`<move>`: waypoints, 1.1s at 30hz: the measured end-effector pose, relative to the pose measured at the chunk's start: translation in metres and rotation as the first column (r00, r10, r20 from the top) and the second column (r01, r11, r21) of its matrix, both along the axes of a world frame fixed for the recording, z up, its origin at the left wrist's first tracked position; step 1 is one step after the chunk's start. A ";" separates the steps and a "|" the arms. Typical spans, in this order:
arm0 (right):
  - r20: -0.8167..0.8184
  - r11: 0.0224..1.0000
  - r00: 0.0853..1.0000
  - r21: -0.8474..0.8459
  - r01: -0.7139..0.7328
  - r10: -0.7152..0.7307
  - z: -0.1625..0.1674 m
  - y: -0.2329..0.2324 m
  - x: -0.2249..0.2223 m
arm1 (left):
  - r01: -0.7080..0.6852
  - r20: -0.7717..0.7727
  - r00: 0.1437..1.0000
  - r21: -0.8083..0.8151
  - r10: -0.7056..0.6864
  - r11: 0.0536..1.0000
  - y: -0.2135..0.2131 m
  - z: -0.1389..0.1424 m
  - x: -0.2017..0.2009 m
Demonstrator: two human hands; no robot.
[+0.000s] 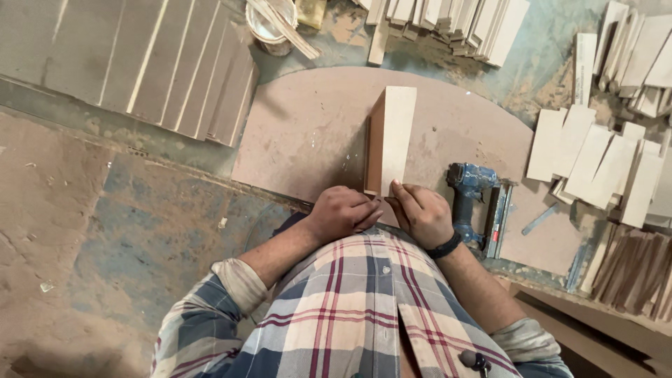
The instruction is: The person assembles small wooden boxes by applying glue to the edges of thin wooden pieces and joining them together. They use a pneumatic nail gun to fasten the pieces and repeatedly check alignment. The person handles multiple wooden pieces and a glue container throughout the process.
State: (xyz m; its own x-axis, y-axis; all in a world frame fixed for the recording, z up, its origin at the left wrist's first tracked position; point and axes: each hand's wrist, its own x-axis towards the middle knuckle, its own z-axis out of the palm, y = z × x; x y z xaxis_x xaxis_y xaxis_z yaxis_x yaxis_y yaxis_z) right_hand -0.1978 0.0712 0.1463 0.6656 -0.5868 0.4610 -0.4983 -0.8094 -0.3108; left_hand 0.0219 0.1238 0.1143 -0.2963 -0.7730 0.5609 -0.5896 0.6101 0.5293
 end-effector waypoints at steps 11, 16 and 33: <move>0.006 0.981 1.000 0.195 -0.016 0.015 -0.013 -0.002 -0.017 | -0.106 0.048 0.993 -0.098 0.111 0.990 -0.014 0.015 -0.006; 0.012 0.884 0.940 0.344 0.316 -0.340 -0.092 0.001 -0.064 | -0.076 0.106 0.990 -0.158 0.093 0.984 -0.022 -0.010 -0.016; -0.182 0.434 0.729 0.699 0.568 -0.660 -0.126 -0.063 0.023 | 0.047 -0.109 0.993 -0.009 -0.048 0.999 -0.017 -0.039 0.009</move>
